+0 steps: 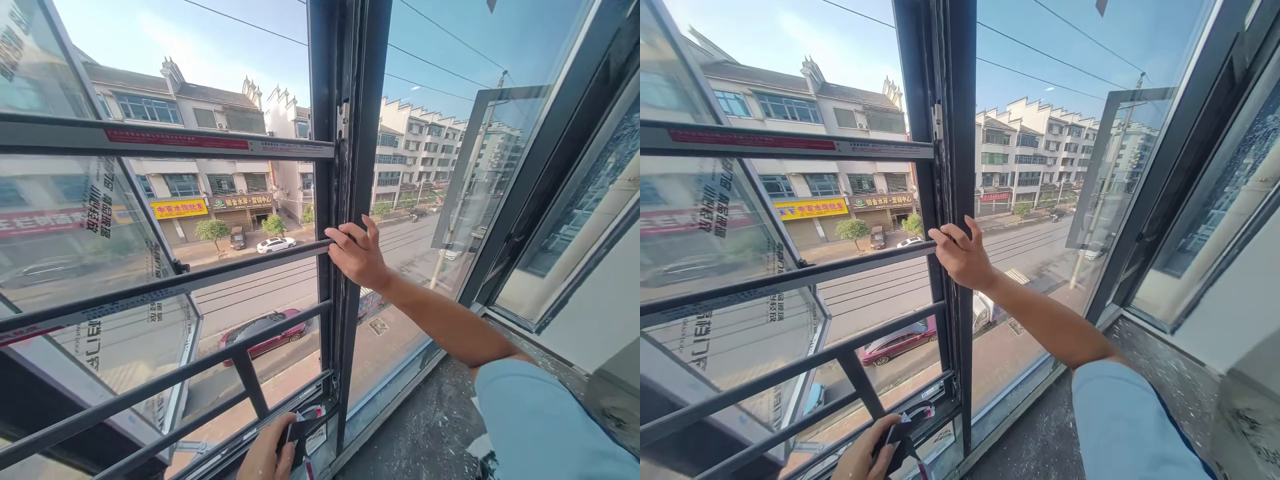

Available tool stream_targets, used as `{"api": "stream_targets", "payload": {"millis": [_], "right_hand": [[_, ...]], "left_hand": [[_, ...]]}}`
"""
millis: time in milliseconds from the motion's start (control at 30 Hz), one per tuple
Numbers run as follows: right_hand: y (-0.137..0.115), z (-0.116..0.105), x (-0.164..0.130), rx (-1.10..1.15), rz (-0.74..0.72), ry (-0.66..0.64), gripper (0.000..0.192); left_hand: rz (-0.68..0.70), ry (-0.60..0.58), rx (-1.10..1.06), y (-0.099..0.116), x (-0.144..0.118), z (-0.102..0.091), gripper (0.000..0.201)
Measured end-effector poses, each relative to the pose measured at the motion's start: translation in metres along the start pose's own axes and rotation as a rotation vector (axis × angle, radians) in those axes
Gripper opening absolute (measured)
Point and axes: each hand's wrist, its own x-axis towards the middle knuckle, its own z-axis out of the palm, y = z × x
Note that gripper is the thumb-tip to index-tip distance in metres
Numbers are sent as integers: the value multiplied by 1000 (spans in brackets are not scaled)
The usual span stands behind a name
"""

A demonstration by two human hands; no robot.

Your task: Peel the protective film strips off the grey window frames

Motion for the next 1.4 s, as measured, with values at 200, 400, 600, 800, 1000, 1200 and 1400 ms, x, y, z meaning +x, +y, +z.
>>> {"api": "stream_targets", "payload": {"millis": [200, 400, 600, 800, 1000, 1200, 1400], "right_hand": [[18, -9, 22, -34, -337, -115, 24], [19, -8, 27, 0, -456, -131, 23], [22, -7, 30, 110, -350, -228, 25], [17, -15, 34, 163, -237, -335, 29], [7, -16, 41, 55, -243, -301, 37], [13, -11, 46, 31, -336, -340, 37], [22, -16, 68, 205, -413, -361, 35]], "left_hand": [[-9, -2, -9, 23, -8, 3, 42], [17, 26, -22, 22, -7, 9, 42], [36, 18, -22, 29, -8, 10, 41], [27, 35, -35, 28, -12, 14, 40], [0, 22, -33, 26, -13, 15, 40], [-75, 41, -91, 28, -15, 15, 47], [-56, 143, -160, 32, -26, 9, 35]]}}
